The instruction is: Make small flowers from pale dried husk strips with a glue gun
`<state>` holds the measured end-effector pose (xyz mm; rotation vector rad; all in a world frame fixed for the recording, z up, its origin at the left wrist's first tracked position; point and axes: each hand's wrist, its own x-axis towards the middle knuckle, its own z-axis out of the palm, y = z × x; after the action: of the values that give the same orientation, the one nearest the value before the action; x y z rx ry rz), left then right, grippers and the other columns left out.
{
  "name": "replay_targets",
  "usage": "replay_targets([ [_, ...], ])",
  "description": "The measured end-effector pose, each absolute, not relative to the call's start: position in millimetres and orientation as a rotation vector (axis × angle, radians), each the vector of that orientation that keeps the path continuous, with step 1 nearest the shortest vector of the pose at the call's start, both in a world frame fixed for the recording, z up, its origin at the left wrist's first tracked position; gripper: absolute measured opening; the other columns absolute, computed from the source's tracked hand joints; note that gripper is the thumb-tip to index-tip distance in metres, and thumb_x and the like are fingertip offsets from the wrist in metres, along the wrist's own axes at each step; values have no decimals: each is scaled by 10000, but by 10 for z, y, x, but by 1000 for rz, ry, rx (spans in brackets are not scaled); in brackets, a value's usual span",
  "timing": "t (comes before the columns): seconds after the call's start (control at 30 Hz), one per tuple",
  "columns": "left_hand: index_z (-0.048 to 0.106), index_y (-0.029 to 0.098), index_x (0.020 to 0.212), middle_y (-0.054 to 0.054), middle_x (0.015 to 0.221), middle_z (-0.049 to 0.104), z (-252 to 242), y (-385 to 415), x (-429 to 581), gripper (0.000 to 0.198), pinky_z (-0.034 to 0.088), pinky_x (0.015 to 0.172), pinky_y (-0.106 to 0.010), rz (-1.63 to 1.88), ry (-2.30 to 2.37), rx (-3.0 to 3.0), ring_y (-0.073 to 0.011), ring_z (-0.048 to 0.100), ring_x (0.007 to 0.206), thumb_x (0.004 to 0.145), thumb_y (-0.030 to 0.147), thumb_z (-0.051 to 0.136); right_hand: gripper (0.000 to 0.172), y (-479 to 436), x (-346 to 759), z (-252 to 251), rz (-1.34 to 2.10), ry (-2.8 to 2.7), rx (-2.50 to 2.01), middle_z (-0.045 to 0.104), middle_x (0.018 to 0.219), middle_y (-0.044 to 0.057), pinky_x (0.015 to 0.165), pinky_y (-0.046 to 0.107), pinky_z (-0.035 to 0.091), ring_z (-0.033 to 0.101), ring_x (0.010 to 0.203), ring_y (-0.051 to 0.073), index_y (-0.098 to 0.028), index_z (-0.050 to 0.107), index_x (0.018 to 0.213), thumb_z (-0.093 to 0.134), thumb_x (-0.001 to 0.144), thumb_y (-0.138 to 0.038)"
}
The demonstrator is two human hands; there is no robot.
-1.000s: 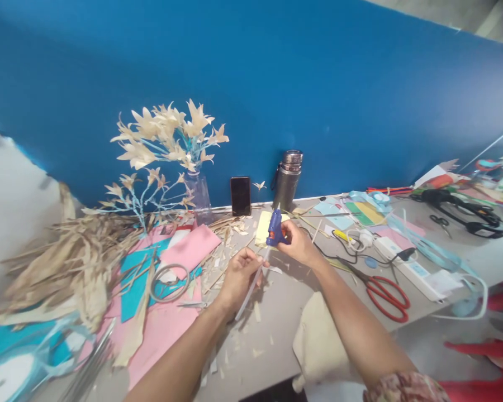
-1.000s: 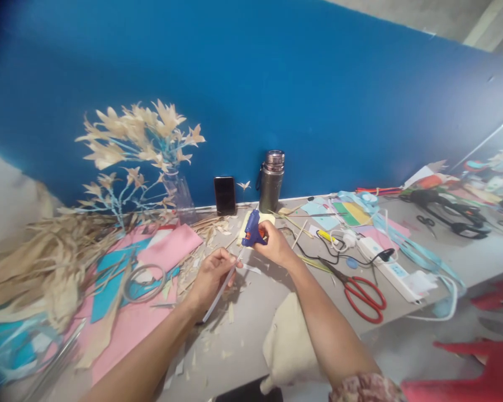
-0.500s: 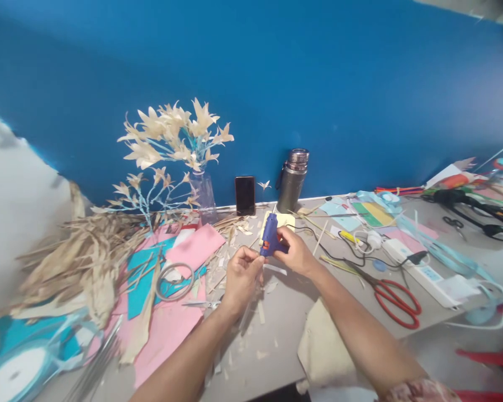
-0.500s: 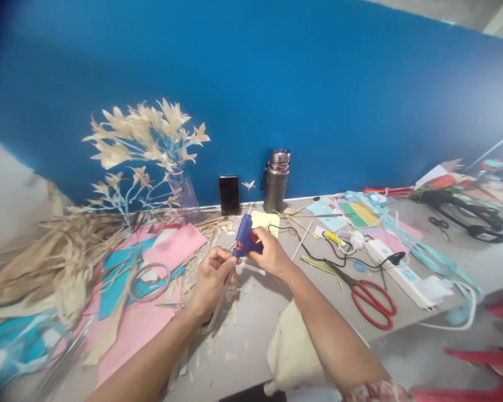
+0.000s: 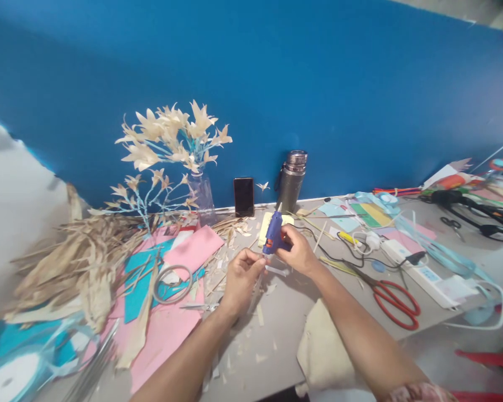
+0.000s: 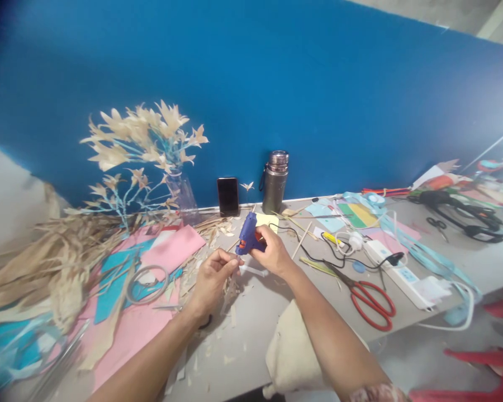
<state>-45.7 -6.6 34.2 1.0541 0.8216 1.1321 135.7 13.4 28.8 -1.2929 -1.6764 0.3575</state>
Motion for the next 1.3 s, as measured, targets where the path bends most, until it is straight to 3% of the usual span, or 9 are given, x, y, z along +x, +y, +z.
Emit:
replay_targets([
  [1.0, 582, 175, 706, -33, 731, 726, 346, -130, -427, 211, 492, 653, -259, 1240, 851, 1029, -139, 639, 626, 723, 250, 779, 200, 121, 1313, 290, 454, -1703, -1281, 536, 804, -13, 666, 269, 429, 513, 726, 160, -216, 526, 883, 667, 741, -219],
  [1.3, 589, 182, 697, -23, 684, 708, 318, -129, -447, 217, 488, 645, -255, 1225, 882, 1008, -144, 639, 617, 720, 263, 789, 209, 101, 1293, 275, 406, -1730, -1281, 562, 823, -10, 693, 287, 427, 525, 737, 166, -218, 527, 890, 637, 724, -154],
])
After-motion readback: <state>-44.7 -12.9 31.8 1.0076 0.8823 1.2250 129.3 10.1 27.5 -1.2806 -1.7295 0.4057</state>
